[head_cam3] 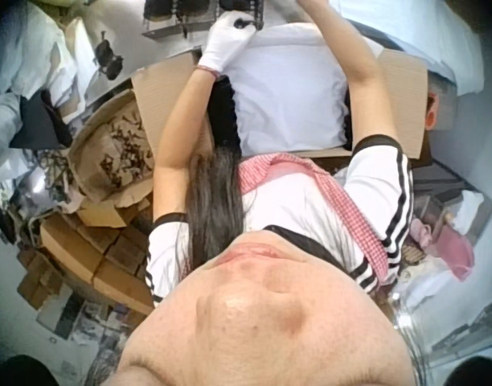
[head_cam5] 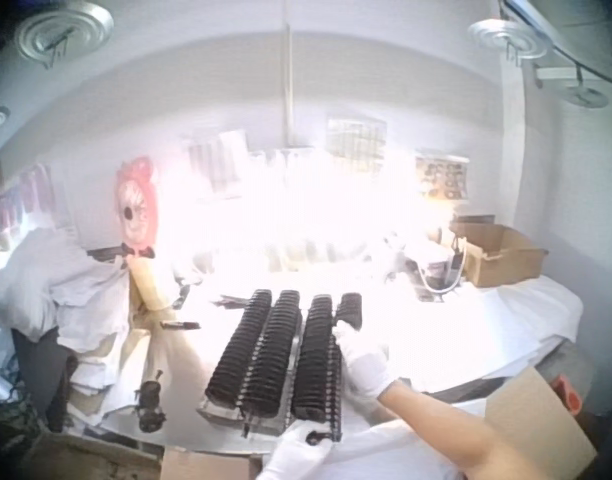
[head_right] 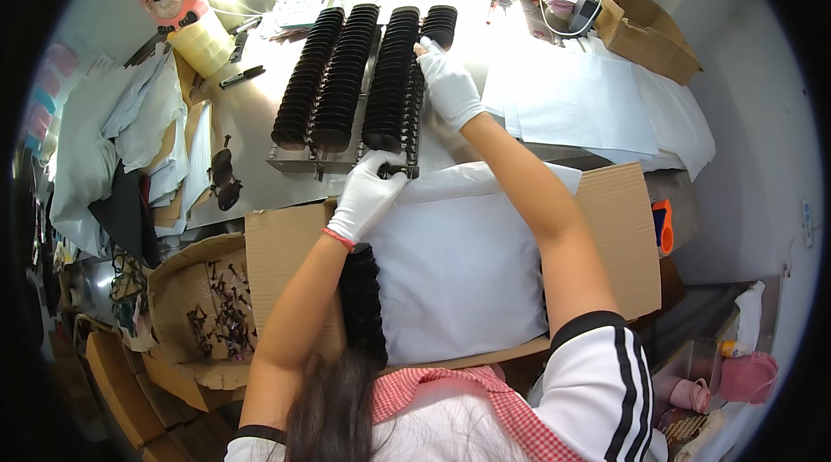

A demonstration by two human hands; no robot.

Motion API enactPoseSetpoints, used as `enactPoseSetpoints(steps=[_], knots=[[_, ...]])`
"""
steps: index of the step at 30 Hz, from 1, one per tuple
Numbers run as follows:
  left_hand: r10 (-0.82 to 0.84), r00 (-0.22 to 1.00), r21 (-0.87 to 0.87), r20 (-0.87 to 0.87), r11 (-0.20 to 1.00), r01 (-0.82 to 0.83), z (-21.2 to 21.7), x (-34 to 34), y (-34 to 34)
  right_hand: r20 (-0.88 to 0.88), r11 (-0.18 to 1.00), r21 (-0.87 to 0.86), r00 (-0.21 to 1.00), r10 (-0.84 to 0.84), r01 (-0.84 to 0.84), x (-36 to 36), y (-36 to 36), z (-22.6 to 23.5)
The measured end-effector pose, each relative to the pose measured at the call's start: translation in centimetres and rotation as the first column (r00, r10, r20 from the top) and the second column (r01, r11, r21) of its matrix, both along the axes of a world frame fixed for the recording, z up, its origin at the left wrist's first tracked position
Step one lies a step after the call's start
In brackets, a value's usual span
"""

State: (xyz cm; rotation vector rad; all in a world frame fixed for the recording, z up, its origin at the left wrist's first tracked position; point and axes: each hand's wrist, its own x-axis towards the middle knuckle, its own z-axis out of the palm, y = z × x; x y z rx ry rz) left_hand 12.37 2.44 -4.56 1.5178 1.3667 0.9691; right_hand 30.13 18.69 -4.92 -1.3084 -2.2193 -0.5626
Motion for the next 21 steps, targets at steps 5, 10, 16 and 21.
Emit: enactPoseSetpoints(steps=[5,10,16,21], knots=[[0.254,0.587,-0.264,0.768,0.962,-0.071,2.7,1.6,-2.7,-0.674,0.945,-0.082,0.716,0.181,-0.316,-0.7,-7.5,6.2],[0.408,0.192,-0.443,0.893,0.873,0.204,4.6,1.6,-3.4,-0.411,0.776,-0.2,0.771,0.487,-0.597,-3.0,-14.8,7.2],[0.354,0.366,-0.405,0.861,0.912,0.069,3.4,-0.7,-3.8,-0.712,0.924,-0.315,0.697,-0.079,-0.216,1.7,-2.8,5.7],[0.167,0.956,-0.129,0.243,0.982,-0.139,0.4,-0.1,-1.5,-0.763,0.781,-0.534,0.583,-0.28,-0.324,4.4,6.7,3.5]])
